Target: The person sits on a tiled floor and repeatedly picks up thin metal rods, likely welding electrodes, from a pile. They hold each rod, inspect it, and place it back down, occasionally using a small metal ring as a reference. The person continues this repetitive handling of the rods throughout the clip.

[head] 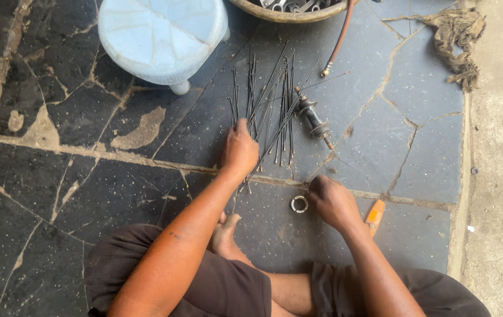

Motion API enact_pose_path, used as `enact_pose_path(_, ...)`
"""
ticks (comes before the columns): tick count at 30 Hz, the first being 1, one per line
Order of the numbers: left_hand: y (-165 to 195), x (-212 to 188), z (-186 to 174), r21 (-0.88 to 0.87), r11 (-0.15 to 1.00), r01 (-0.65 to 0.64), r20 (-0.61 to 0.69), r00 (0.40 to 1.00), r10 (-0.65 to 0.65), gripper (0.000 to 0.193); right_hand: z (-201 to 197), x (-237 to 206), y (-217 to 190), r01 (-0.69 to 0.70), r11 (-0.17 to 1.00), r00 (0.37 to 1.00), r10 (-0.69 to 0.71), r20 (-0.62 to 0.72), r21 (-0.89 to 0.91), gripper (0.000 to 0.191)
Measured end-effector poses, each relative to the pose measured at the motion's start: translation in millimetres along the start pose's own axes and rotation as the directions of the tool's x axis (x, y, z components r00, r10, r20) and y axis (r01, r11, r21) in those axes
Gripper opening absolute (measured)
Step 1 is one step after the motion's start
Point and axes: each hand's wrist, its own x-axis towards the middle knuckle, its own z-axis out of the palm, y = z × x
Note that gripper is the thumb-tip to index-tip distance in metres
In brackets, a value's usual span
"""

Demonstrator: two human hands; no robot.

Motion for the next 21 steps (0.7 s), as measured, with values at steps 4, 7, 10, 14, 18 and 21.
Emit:
enact_pose_path(4,6.7,-3.3,-15.9,0.137,0.983,0.125,0.161,0.976,-0.147,0.057,1.4,0.3,1.2,0.006,1.0,1.0,-0.006,-0.018,-0.001,0.025)
enact_pose_path(7,18.9,-8.8,-20.4,0.236,0.969,0.078,0.218,0.967,-0.131,0.054,2.3,0.7,4.6,0.006,0.999,0.999,-0.004,-0.034,0.048,0.024)
enact_pose_path(10,23.1,-13.6,-20.0,0.268,0.963,0.022,0.216,0.973,-0.082,0.055,2.0,1.9,7.8,0.024,0.997,0.999,-0.02,-0.049,0.07,0.024)
enact_pose_path(14,22.6,-13.7,-14.3,0.362,0.921,-0.147,0.182,0.98,0.085,0.065,1.5,3.0,8.8,0.022,0.997,0.999,-0.02,-0.036,0.074,0.024)
enact_pose_path(18,24.9,-21.5,-7.3,0.381,0.829,-0.41,0.388,0.884,0.259,0.068,1.8,0.8,7.4,0.044,0.994,0.998,-0.04,-0.042,0.103,0.021)
enact_pose_path(21,26.7,-32.3,-3.8,0.381,0.795,-0.472,0.481,0.836,0.265,0.068,2.0,-0.6,7.8,0.033,0.994,0.999,-0.029,-0.034,0.109,0.022)
